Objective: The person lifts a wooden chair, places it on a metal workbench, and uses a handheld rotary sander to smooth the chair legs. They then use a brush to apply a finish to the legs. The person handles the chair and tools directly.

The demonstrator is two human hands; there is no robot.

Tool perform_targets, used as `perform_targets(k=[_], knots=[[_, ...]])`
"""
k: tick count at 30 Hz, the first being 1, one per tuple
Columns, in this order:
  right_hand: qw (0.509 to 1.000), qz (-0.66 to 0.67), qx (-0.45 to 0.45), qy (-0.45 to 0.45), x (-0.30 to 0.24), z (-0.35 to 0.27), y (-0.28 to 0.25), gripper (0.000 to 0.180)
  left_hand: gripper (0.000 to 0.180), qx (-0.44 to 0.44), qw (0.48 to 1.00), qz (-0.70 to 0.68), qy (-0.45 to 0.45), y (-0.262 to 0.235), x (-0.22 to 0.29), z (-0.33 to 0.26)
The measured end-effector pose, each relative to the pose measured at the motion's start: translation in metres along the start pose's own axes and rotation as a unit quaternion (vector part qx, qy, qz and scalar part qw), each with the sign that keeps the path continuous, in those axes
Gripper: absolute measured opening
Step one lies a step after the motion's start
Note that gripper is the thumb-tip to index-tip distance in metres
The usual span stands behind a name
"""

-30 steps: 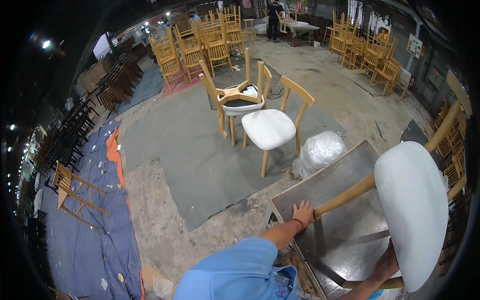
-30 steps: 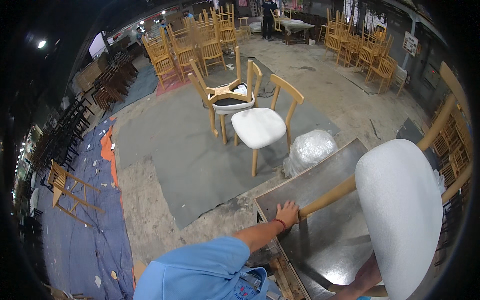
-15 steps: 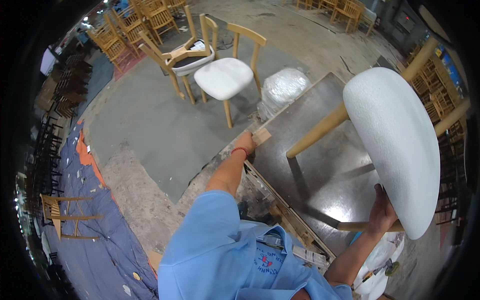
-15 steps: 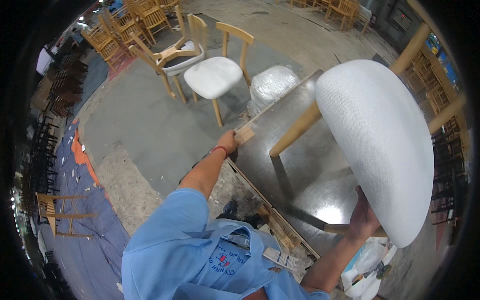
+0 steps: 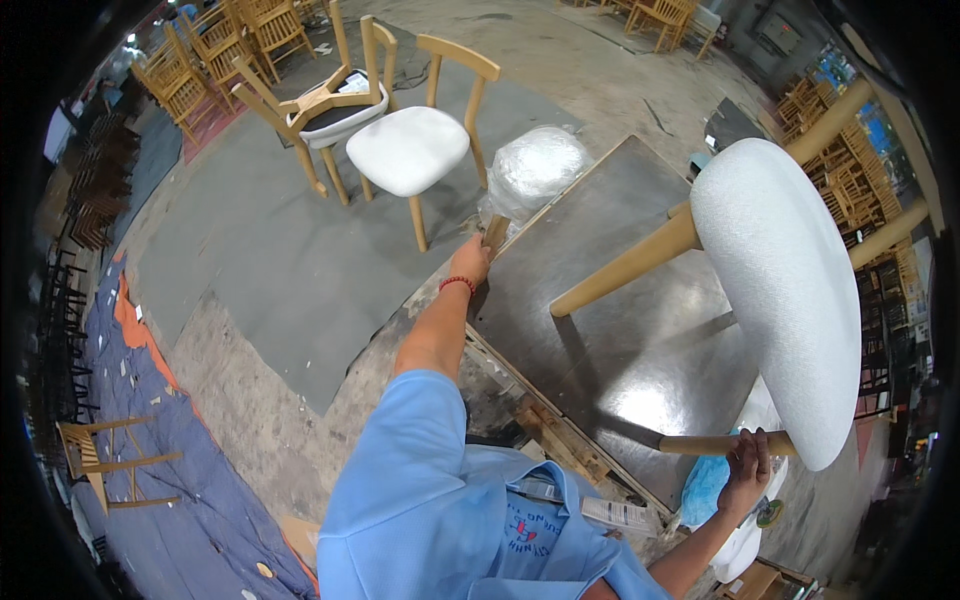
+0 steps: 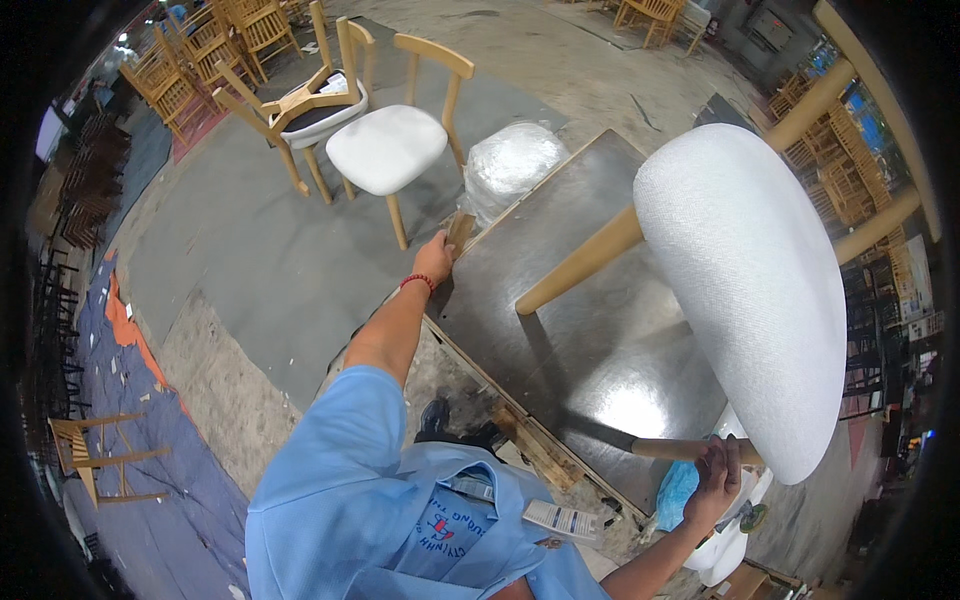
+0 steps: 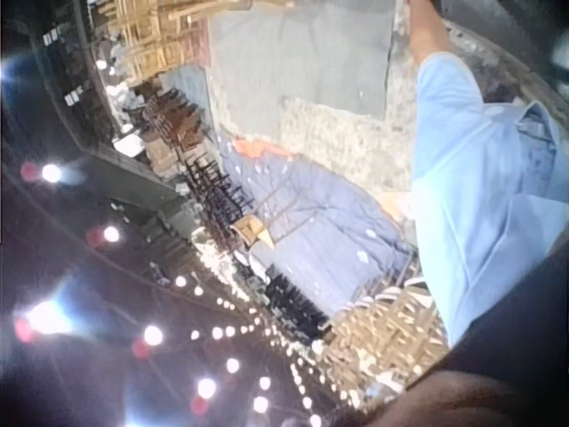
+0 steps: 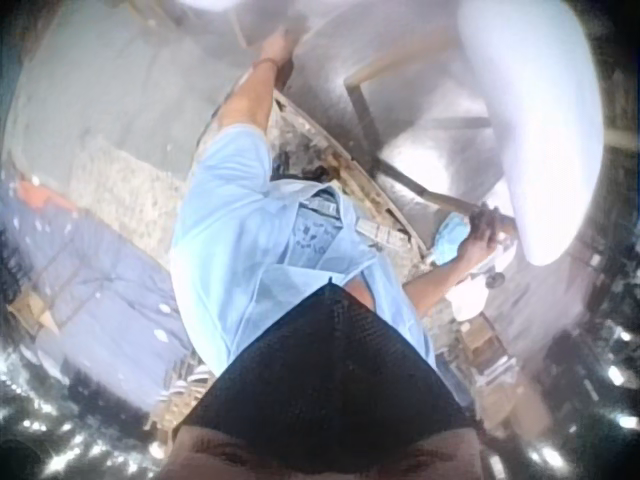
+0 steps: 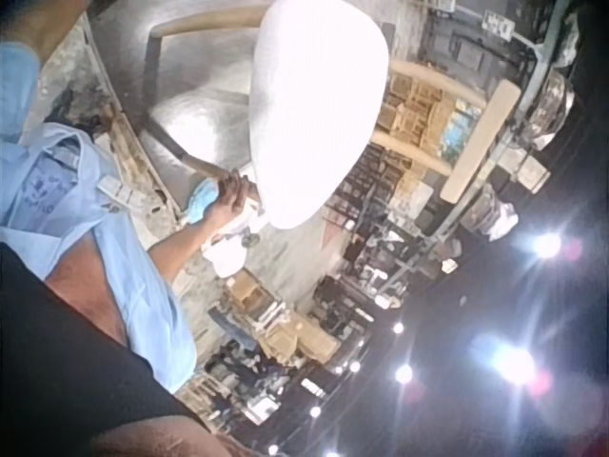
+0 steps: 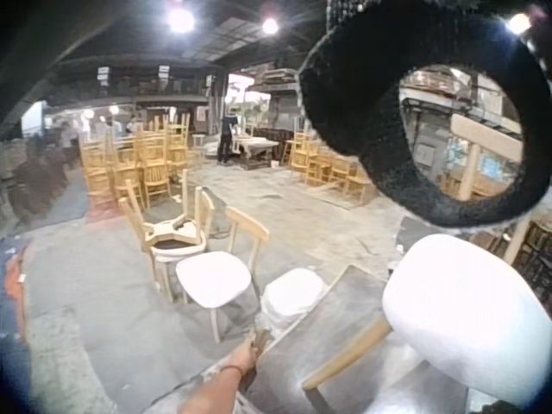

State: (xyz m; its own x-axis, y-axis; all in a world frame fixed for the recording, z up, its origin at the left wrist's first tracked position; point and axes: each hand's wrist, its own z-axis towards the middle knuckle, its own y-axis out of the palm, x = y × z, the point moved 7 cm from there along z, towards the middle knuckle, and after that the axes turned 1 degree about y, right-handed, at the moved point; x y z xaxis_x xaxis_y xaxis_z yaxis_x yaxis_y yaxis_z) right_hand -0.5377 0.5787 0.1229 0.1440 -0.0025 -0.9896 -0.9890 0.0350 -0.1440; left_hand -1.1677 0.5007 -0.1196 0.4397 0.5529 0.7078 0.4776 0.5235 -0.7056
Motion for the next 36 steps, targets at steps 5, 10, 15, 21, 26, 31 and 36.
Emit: perform_targets(k=[5, 10, 15, 21, 26, 31, 36], knots=[[0.998, -0.022, 0.03, -0.044, -0.001, 0.003, -0.025, 0.033, 0.024, -0.048, 0.994, 0.092, 0.043, 0.004, 0.009, 0.008], [0.998, -0.002, 0.039, -0.057, -0.001, 0.004, -0.031, 0.029, 0.022, -0.031, 0.995, 0.089, 0.036, 0.017, -0.003, 0.022], [0.996, -0.025, 0.052, -0.061, -0.007, -0.001, -0.031, 0.028, 0.02, -0.073, 0.992, 0.092, 0.039, 0.028, 0.004, 0.027], [0.995, -0.058, 0.069, -0.046, -0.008, -0.004, -0.047, 0.031, 0.026, -0.185, 0.946, 0.252, 0.086, 0.045, 0.001, 0.038], [0.995, -0.058, 0.066, -0.04, 0.0, 0.012, -0.068, 0.038, 0.029, -0.243, 0.903, 0.345, 0.084, 0.065, -0.028, 0.035], [0.986, -0.04, 0.158, -0.045, -0.029, -0.005, -0.057, 0.039, 0.032, -0.285, 0.902, 0.325, 0.008, 0.075, -0.019, 0.036], [0.968, -0.126, 0.135, -0.17, -0.011, 0.035, -0.065, 0.045, 0.031, -0.338, 0.876, 0.344, 0.019, 0.063, 0.014, 0.033]])
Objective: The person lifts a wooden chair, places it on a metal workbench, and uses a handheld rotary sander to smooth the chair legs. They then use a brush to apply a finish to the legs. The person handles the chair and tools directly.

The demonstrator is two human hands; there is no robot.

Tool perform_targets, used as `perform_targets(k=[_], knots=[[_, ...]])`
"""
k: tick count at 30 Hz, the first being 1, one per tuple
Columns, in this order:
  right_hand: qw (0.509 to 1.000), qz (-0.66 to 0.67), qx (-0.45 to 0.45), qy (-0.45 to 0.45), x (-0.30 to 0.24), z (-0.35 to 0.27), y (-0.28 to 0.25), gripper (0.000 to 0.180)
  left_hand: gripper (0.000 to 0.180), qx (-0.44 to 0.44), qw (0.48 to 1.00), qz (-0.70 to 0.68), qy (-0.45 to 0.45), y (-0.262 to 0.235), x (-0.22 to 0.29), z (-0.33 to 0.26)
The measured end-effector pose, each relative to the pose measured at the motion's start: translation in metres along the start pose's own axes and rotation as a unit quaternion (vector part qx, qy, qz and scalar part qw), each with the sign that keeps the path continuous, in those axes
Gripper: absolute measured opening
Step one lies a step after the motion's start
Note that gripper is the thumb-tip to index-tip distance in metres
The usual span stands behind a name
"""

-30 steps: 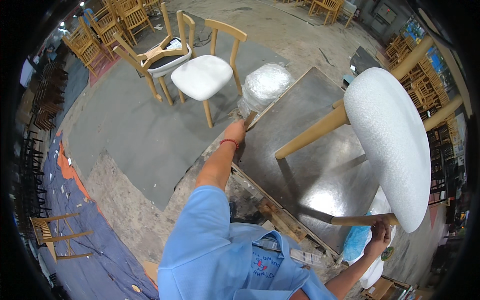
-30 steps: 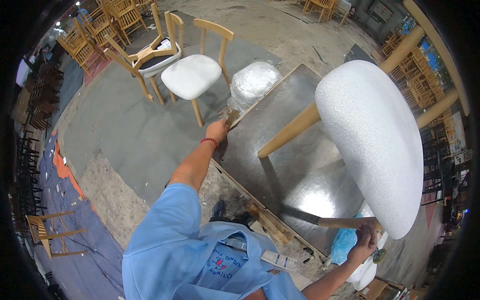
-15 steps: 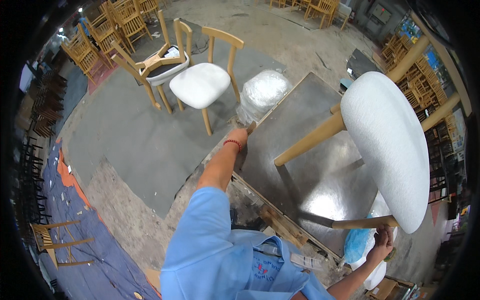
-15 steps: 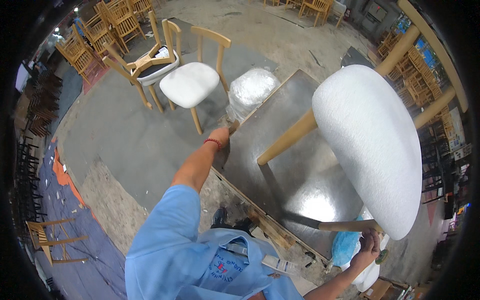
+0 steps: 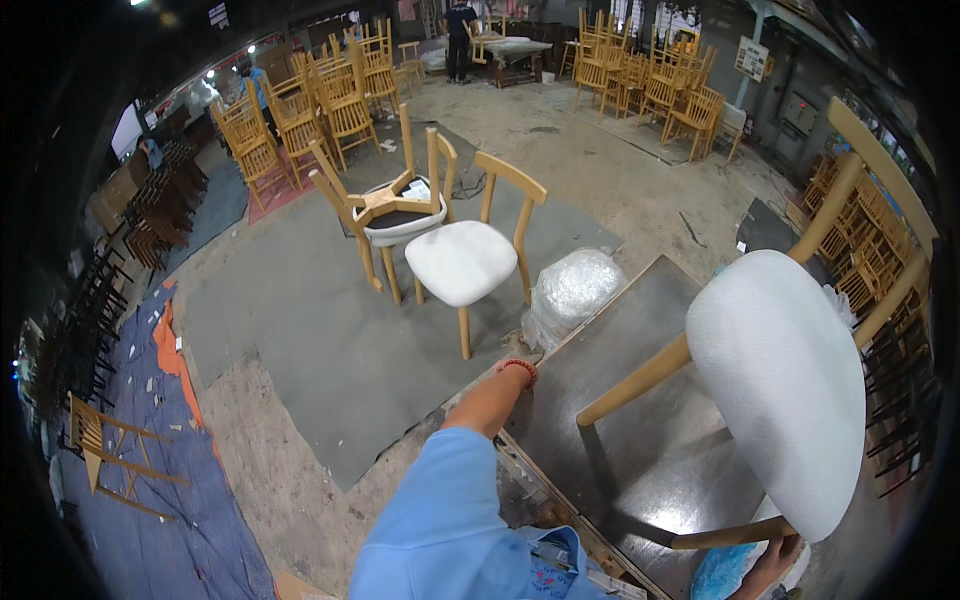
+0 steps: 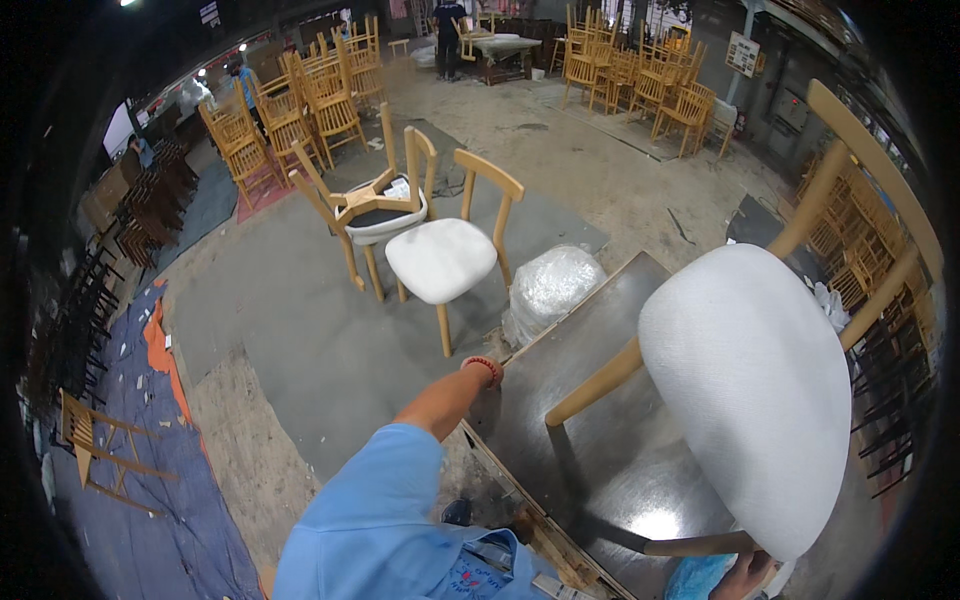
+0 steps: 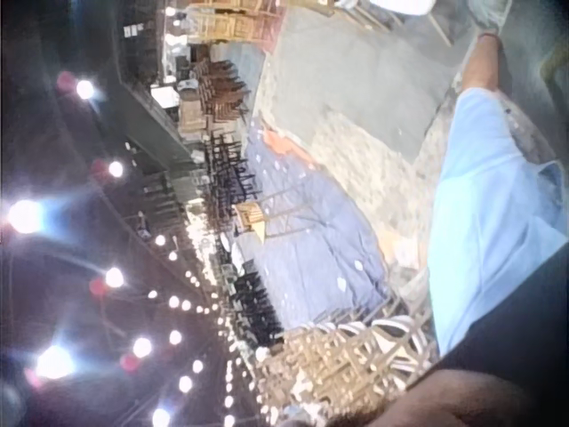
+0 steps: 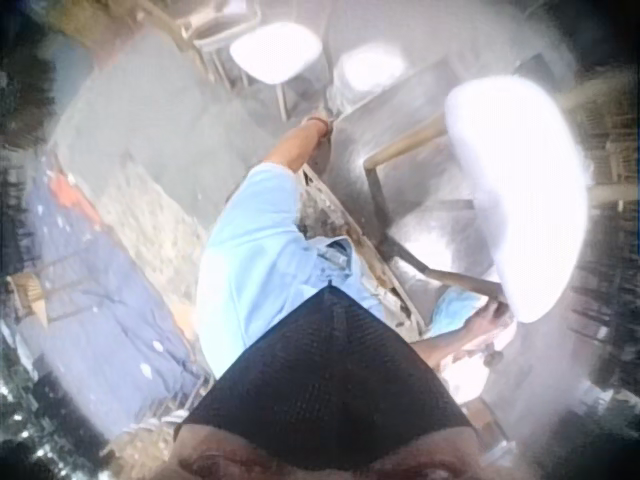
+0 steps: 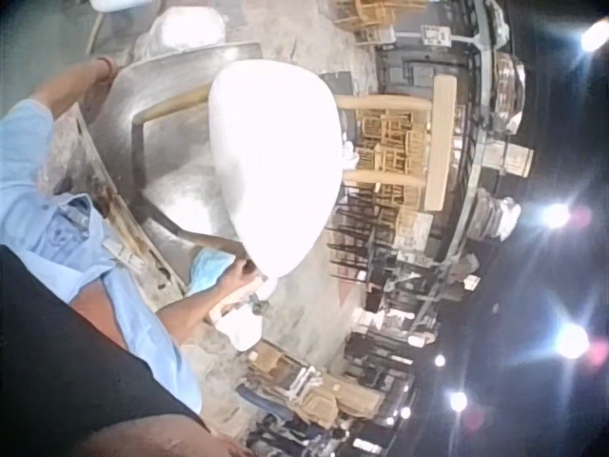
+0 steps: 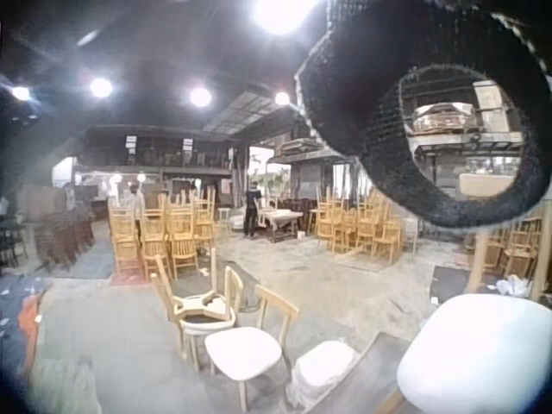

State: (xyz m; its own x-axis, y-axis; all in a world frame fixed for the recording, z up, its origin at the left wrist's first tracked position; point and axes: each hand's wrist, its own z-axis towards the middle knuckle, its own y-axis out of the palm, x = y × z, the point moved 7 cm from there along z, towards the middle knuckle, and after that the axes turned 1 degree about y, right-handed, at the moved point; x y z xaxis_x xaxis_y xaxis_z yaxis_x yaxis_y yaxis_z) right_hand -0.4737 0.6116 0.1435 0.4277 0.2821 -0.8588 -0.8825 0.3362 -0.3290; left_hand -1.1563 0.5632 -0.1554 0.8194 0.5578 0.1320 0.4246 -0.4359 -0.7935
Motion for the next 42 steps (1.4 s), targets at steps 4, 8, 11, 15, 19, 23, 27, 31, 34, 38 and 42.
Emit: perform_targets(k=[4, 8, 11, 15, 19, 23, 27, 31, 34, 38, 42], knots=[[0.998, -0.061, 0.015, 0.005, 0.018, 0.02, 0.026, 0.052, 0.058, 0.092, 0.951, -0.195, 0.222, -0.12, 0.101, -0.135], [0.999, -0.015, 0.017, -0.025, 0.016, 0.032, 0.031, 0.051, 0.062, 0.177, 0.748, -0.426, 0.476, -0.199, 0.201, -0.247], [0.999, 0.014, 0.0, -0.03, 0.016, 0.038, 0.026, 0.05, 0.051, 0.307, 0.744, -0.411, 0.428, -0.244, 0.228, -0.264], [0.995, 0.057, 0.071, -0.052, -0.001, 0.034, 0.038, 0.048, 0.041, 0.376, 0.7, -0.465, 0.39, -0.24, 0.236, -0.239], [0.993, 0.047, 0.036, -0.104, -0.007, 0.03, 0.042, 0.043, 0.039, 0.408, 0.666, -0.496, 0.379, -0.23, 0.23, -0.242], [0.99, 0.038, 0.077, -0.11, 0.003, 0.013, 0.03, 0.045, 0.029, 0.443, 0.61, -0.52, 0.401, -0.22, 0.216, -0.269], [0.981, -0.012, 0.125, -0.148, 0.033, -0.039, 0.014, 0.049, 0.034, 0.486, 0.613, -0.453, 0.427, -0.189, 0.182, -0.295], [0.954, -0.232, -0.043, -0.186, 0.024, -0.075, -0.024, 0.049, 0.04, 0.42, 0.558, -0.535, 0.475, -0.138, 0.15, -0.328], [0.92, -0.354, -0.104, -0.132, -0.031, -0.114, -0.09, 0.051, 0.038, 0.355, 0.579, -0.551, 0.485, -0.053, 0.13, -0.279], [0.979, -0.099, 0.107, -0.146, -0.233, -0.104, -0.17, 0.055, 0.041, -0.056, 0.38, -0.778, 0.497, 0.003, 0.148, -0.301], [0.952, 0.204, 0.023, -0.229, -0.444, -0.103, -0.11, 0.072, 0.047, 0.255, 0.624, -0.511, 0.534, 0.006, 0.131, -0.345]])
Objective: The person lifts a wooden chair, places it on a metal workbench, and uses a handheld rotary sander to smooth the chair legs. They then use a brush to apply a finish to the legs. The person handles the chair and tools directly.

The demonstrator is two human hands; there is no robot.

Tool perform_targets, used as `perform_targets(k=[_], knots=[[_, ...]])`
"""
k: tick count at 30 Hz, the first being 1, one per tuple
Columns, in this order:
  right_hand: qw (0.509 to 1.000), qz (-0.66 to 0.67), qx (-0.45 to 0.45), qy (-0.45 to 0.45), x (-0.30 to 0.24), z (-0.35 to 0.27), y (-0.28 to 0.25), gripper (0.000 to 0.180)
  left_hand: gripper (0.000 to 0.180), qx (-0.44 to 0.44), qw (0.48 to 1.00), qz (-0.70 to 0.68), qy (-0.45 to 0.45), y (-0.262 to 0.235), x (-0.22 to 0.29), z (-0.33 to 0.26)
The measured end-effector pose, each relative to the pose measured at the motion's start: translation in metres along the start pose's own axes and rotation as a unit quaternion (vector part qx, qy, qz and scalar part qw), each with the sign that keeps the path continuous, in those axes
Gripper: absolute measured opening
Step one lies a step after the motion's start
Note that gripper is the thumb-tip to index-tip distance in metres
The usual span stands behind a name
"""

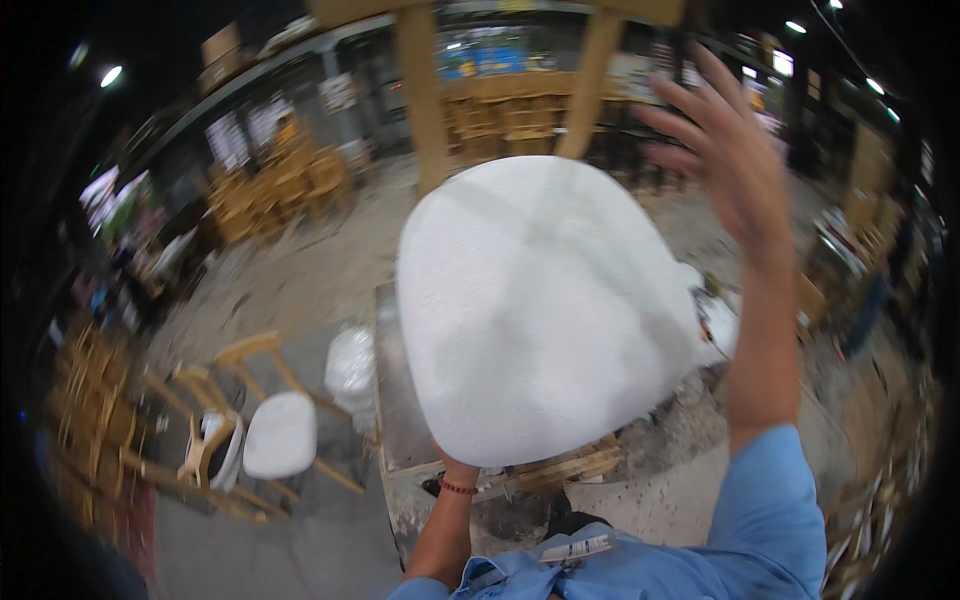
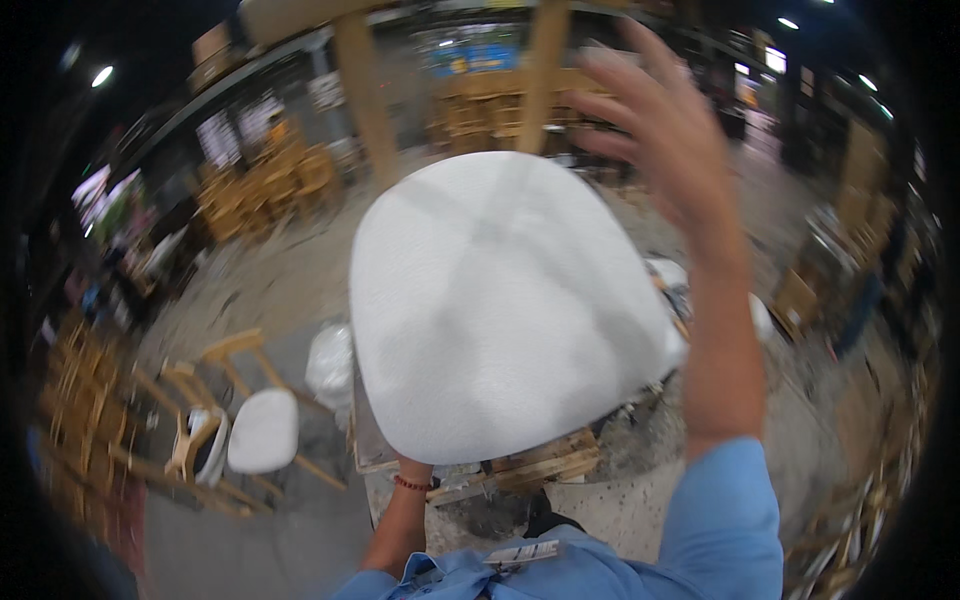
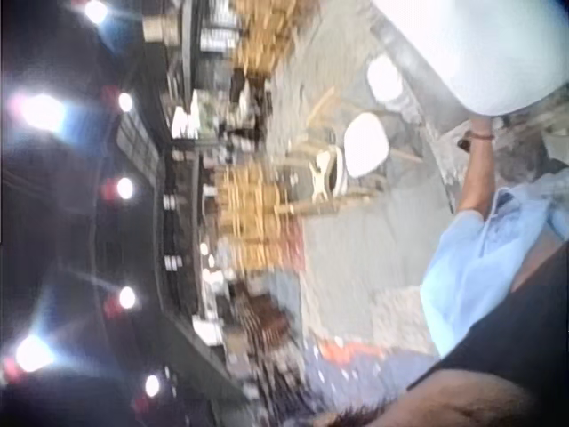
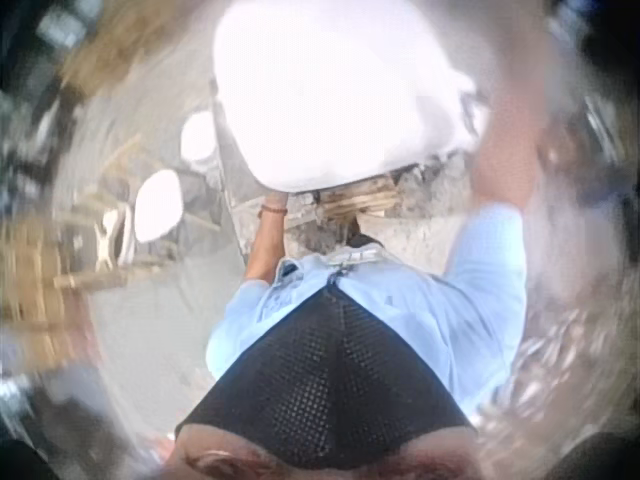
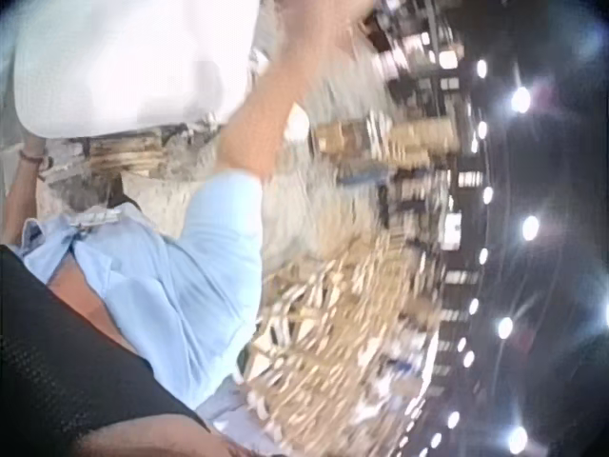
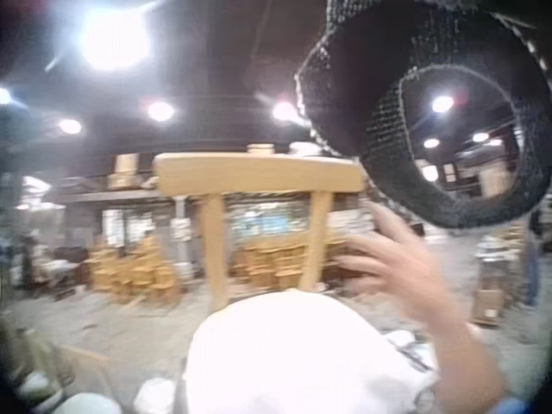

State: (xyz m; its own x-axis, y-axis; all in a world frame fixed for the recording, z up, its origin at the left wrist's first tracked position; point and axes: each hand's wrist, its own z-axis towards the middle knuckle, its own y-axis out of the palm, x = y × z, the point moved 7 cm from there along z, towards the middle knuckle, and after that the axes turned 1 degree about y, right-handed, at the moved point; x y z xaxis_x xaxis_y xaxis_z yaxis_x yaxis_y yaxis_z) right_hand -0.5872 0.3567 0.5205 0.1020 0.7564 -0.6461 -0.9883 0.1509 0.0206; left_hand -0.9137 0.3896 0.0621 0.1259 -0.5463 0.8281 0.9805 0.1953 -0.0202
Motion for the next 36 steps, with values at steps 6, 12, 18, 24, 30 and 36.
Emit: perform_targets(k=[6, 12, 18, 24, 30, 36], knots=[[0.983, -0.007, 0.175, -0.046, -0.08, 0.065, 0.028, 0.109, 0.039, -0.278, 0.943, 0.138, 0.121, 0.05, 0.116, -0.016], [0.889, 0.197, 0.378, -0.169, -0.105, 0.016, 0.014, 0.1, 0.035, -0.32, 0.942, 0.087, -0.047, 0.001, 0.106, 0.062], [0.881, 0.354, 0.276, -0.15, -0.149, -0.074, -0.072, 0.075, 0.08, -0.012, 0.869, -0.433, -0.241, 0.075, 0.117, 0.211], [0.907, 0.325, 0.262, 0.055, -0.155, -0.166, -0.237, 0.037, 0.056, 0.07, 0.811, -0.557, -0.165, 0.146, 0.111, 0.255], [0.878, 0.255, 0.403, 0.042, -0.068, -0.34, -0.477, 0.057, 0.028, -0.088, 0.779, -0.618, -0.069, 0.3, 0.174, 0.282], [0.739, 0.399, 0.534, 0.102, -0.051, -0.497, -0.575, 0.071, 0.022, -0.271, 0.777, -0.56, -0.098, 0.533, 0.305, 0.195]])
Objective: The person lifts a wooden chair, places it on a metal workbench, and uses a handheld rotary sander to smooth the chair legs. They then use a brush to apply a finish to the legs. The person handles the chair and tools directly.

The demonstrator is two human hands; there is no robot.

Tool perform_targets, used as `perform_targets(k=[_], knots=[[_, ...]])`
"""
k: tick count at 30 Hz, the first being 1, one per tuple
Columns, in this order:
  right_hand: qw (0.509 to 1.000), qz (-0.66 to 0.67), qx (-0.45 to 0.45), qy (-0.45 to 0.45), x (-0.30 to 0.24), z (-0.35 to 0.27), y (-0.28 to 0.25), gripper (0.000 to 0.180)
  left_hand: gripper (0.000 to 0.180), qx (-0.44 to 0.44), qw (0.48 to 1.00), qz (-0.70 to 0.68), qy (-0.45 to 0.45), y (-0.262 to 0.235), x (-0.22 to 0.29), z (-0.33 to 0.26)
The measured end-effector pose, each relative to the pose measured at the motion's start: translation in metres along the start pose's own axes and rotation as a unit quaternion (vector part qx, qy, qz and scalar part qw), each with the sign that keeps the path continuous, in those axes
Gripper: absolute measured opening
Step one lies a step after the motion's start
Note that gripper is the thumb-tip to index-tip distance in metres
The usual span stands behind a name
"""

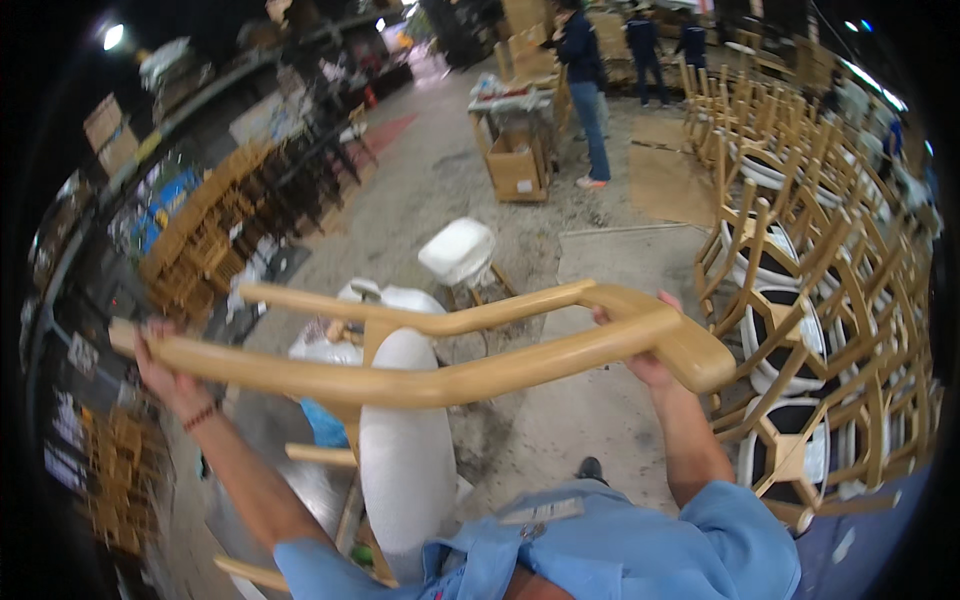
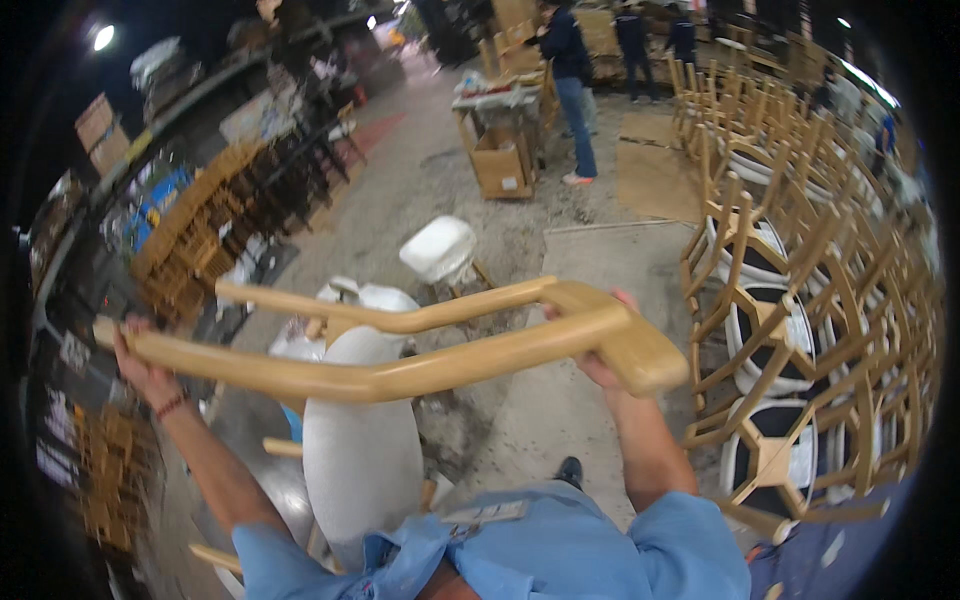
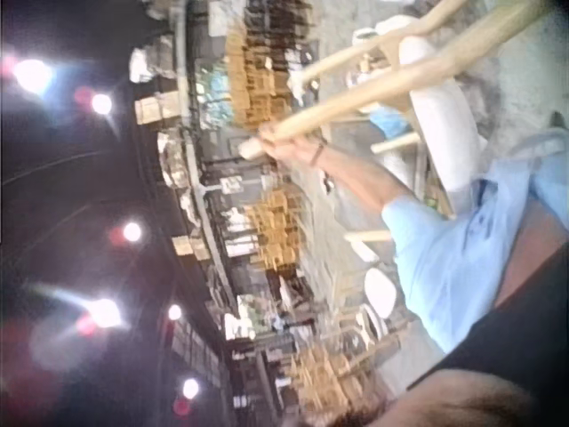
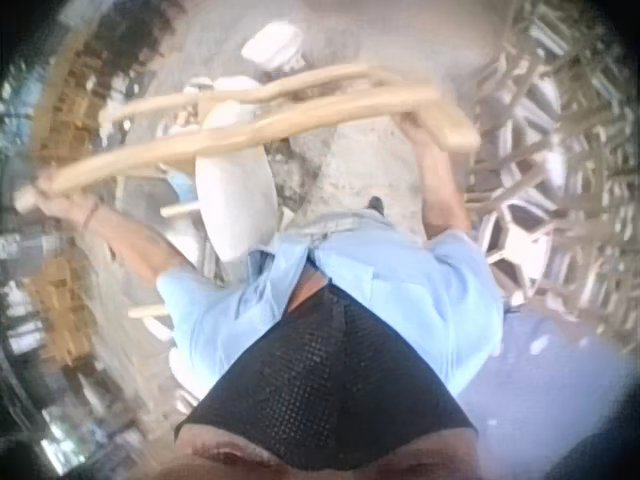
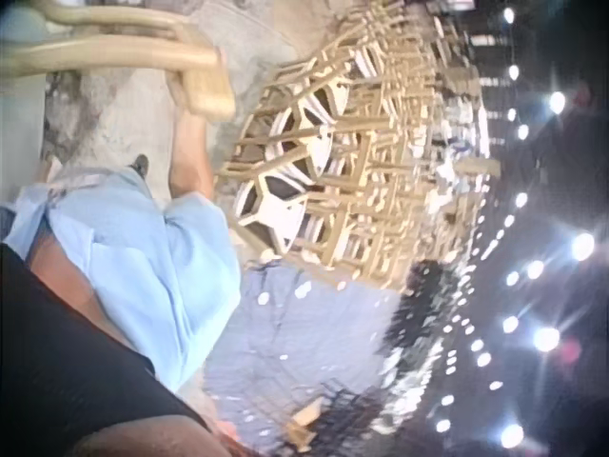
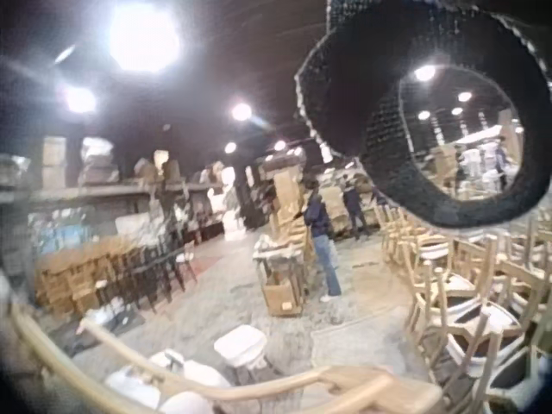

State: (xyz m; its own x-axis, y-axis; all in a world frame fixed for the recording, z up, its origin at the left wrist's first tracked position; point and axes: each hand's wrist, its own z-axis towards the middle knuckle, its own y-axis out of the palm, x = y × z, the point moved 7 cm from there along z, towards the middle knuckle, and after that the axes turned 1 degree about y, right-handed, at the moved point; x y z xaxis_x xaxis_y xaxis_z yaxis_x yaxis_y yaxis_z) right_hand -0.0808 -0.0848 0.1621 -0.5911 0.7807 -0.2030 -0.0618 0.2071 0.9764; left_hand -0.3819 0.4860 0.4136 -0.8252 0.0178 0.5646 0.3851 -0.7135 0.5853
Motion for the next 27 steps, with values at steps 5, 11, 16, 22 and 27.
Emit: perform_targets(k=[5, 11, 16, 22, 27], knots=[[0.995, -0.057, 0.042, 0.077, -0.048, -0.013, -0.091, 0.065, 0.014, -0.109, 0.989, -0.04, -0.091, 0.143, -0.095, 0.023], [0.877, -0.343, 0.332, 0.056, -0.093, -0.011, -0.227, 0.04, 0.019, -0.179, 0.975, -0.008, -0.133, 0.281, -0.253, 0.057], [0.885, -0.342, 0.307, 0.076, -0.062, 0.089, -0.286, 0.042, 0.02, -0.154, 0.979, -0.013, -0.137, 0.315, -0.368, 0.108], [0.79, -0.489, 0.371, -0.008, -0.04, 0.256, -0.298, 0.039, 0.016, -0.284, 0.947, 0.017, -0.15, 0.288, -0.525, 0.225], [0.616, -0.66, 0.423, 0.071, -0.041, 0.303, -0.33, 0.044, 0.018, -0.313, 0.931, 0.033, -0.184, 0.241, -0.64, 0.292]])
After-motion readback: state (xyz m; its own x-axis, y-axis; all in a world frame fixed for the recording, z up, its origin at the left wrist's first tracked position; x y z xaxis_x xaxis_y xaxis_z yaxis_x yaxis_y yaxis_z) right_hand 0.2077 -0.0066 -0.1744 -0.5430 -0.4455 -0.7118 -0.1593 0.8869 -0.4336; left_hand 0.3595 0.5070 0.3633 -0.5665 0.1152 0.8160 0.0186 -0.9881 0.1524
